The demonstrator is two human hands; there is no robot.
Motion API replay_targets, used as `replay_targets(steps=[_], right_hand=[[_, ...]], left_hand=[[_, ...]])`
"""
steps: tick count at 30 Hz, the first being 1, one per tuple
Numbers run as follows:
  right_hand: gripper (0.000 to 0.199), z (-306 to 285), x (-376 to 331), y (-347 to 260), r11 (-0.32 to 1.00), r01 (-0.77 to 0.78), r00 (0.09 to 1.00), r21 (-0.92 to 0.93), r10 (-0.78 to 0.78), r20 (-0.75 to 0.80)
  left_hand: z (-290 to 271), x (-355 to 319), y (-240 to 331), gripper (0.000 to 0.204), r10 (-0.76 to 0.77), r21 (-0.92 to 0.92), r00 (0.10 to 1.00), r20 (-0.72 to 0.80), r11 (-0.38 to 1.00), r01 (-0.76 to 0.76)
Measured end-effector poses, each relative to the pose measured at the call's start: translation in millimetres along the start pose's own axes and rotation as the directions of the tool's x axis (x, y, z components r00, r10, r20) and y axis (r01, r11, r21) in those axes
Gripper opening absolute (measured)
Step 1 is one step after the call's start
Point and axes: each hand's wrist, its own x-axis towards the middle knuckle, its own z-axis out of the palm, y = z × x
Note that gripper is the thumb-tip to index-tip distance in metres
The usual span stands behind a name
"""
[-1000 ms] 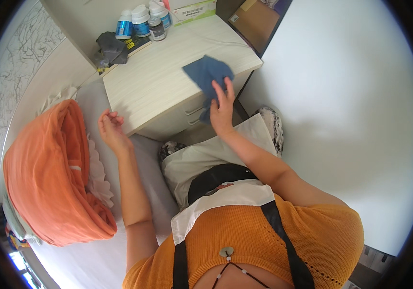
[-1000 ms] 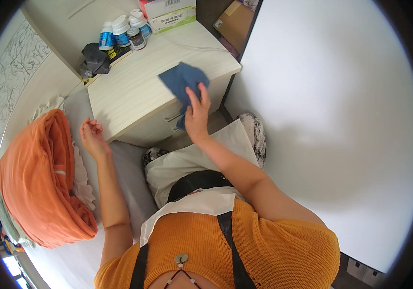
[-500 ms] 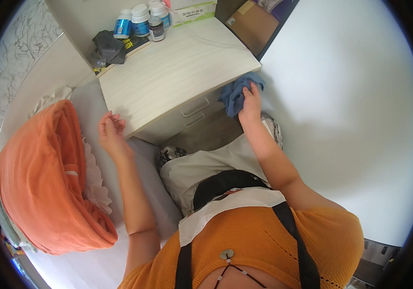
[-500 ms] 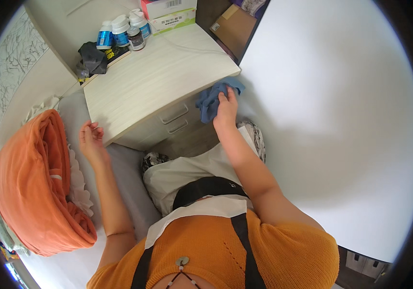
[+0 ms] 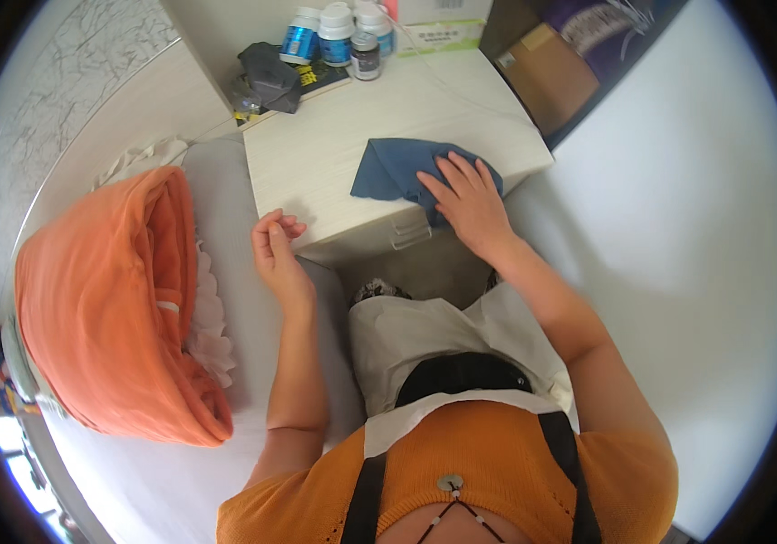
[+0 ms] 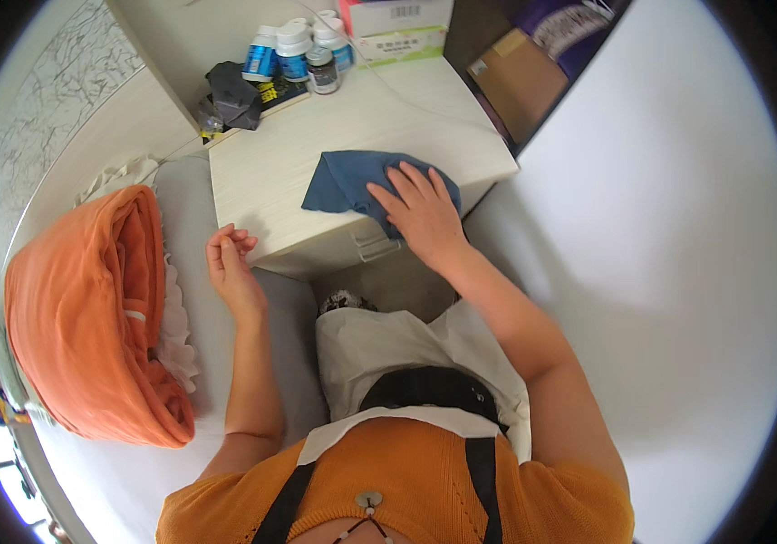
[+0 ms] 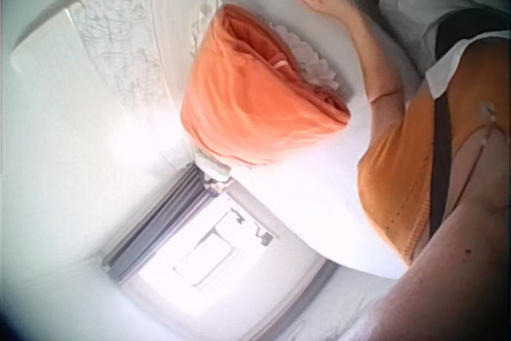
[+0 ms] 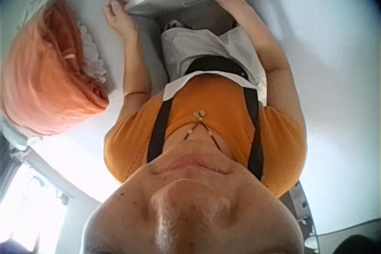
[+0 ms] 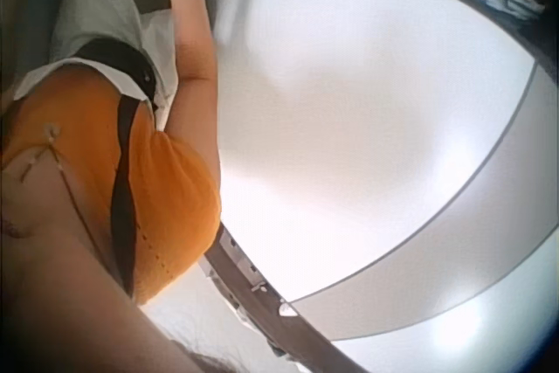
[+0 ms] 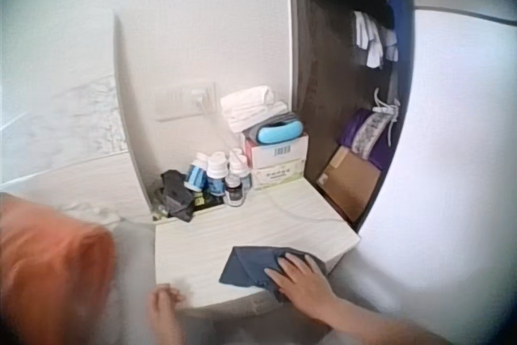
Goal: The person wipes a white desk surface, then moves to a bedroom area to wipe a headboard, a nightstand, and the exterior of several plastic supplement bottles with a blue cloth.
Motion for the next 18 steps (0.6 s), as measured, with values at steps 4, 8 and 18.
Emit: replay_targets(steps=[4, 8, 18], right_hand=[[0.054, 9, 15, -9, 0.987, 0.133, 0.989, 0.087, -0.126, -0.079], [0.046, 22, 35, -40, 0.939, 0.289, 0.954, 0.186, -0.266, -0.14], [0.062, 13, 50, -46, 0.93, 0.261, 0.961, 0.26, -0.274, 0.018]], left_hand=[[4, -10, -10, 0.02, 0.146, 0.059, 0.989, -0.012, 0.988, -0.145], [0, -7, -9, 0.022, 0.137, 0.105, 0.989, 0.05, 0.984, -0.142], [-18, -14, -12, 0.03, 0.175, 0.055, 0.968, 0.179, 0.981, -0.187]])
